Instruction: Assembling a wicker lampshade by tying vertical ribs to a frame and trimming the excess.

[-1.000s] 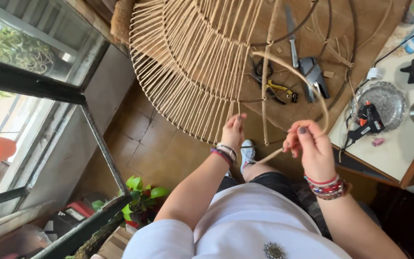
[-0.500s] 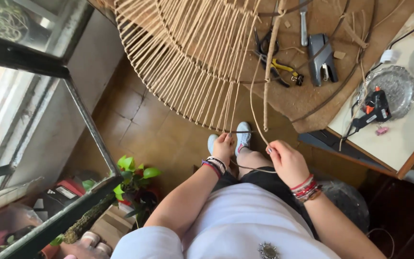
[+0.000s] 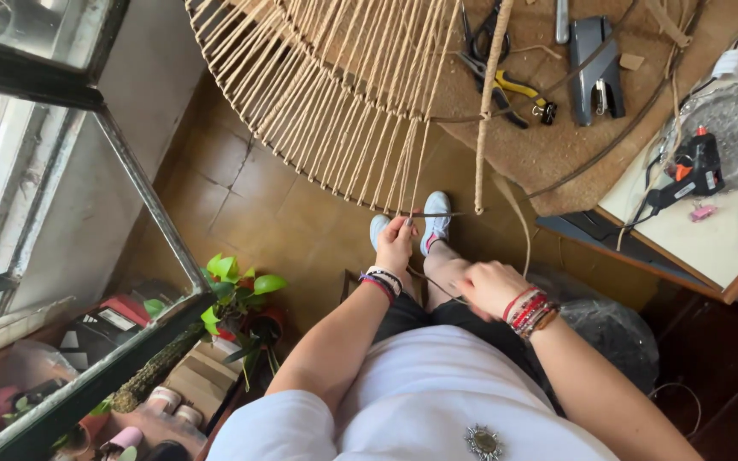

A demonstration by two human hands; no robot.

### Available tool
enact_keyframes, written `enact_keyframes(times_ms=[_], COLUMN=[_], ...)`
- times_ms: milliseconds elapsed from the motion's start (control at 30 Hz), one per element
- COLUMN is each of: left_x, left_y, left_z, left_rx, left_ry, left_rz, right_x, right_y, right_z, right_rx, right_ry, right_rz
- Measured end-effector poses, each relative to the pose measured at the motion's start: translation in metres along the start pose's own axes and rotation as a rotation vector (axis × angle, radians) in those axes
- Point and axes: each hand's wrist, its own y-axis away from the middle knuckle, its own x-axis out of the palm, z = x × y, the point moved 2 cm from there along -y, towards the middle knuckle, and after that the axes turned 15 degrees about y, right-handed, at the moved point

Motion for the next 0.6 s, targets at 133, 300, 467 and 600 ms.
enact_keyframes(times_ms=[133,300,467,600], left_x=[-0.019,-0.069,-0.026,-0.025], left_y=[-0.009,-0.073,-0.118,-0.079], left_z=[0.020,0.111,0.103,0.008], left_rx=[0.014,-0.024,-0.029,0.379], left_ry=[-0.006,-0.534,-0.586,-0.942], left_rz=[0.044,-0.160,-0.105,0.097], right_x=[-0.007,-0.003,-0.035,-0.002], right_y=[-0.067,-0.176,-0.179,-0.222], right_z=[0.000,0.007,0.031,0.020], right_rx=[0.000,-0.053,0.084,0.250], right_ry=[-0.178,-0.244,-0.393,-0.568], right_rz=[-0.520,-0.426,-0.108,-0.395])
